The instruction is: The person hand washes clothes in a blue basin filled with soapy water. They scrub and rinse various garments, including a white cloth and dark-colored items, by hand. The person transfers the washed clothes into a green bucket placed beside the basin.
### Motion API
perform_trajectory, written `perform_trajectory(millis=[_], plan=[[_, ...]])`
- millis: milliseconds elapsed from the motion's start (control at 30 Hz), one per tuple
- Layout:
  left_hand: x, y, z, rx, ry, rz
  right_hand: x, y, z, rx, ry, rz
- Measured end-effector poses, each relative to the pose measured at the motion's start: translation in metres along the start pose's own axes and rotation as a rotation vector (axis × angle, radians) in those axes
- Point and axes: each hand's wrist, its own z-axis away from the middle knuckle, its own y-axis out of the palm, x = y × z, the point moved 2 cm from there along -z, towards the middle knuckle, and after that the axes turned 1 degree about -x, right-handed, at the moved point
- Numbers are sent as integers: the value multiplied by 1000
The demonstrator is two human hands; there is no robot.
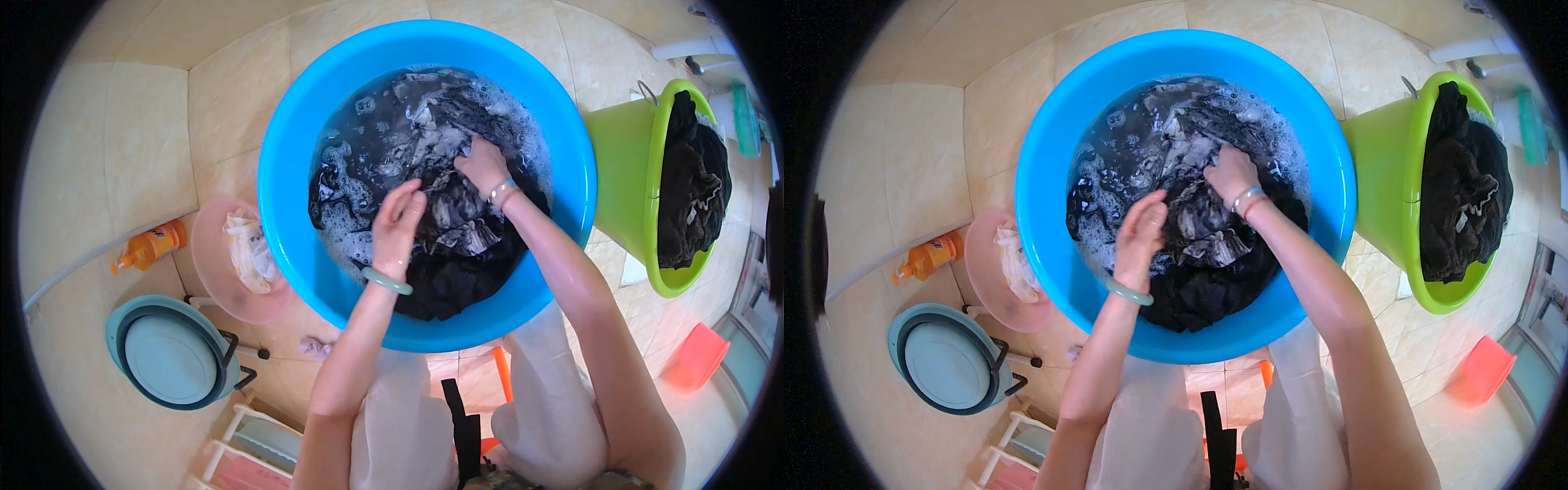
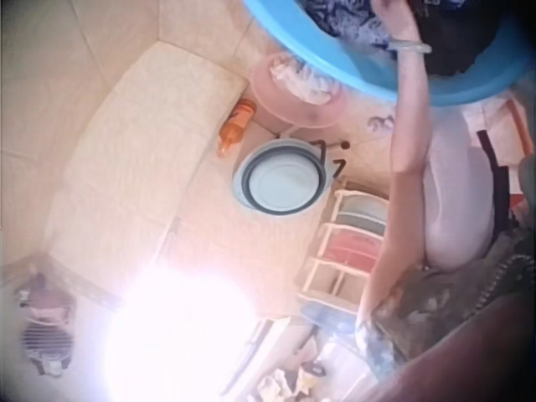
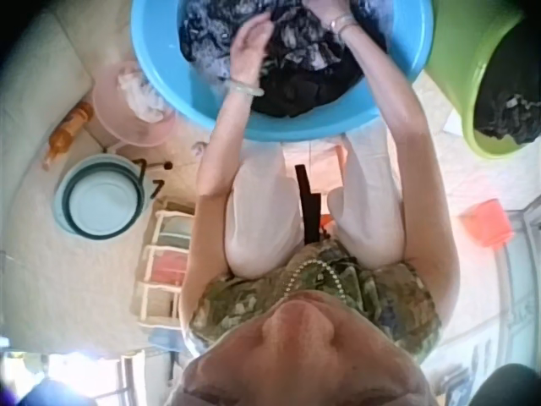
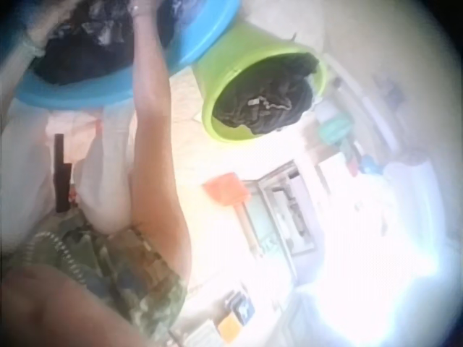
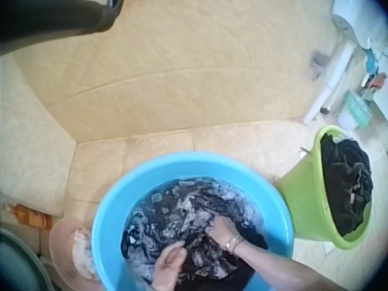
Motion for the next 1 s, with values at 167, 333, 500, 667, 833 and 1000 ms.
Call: perform_trajectory(millis=[167,333,500,667,833,1000], plan=[[8,-21,-34,-86,36,122,85,-25,100,-156,-616,-344],[-68,1,-11,359,-164,481,127,-37,175,57,-841,-266],[-15,3,-26,264,-208,556,146,-33,155,-237,-1004,-176],[-9,22,6,109,-82,800,95,-27,70,-430,-670,-406],[-52,20,25,104,422,104,28,-12,43,72,-187,-538],[-91,49,70,603,593,-261,44,-15,26,29,-597,-155]])
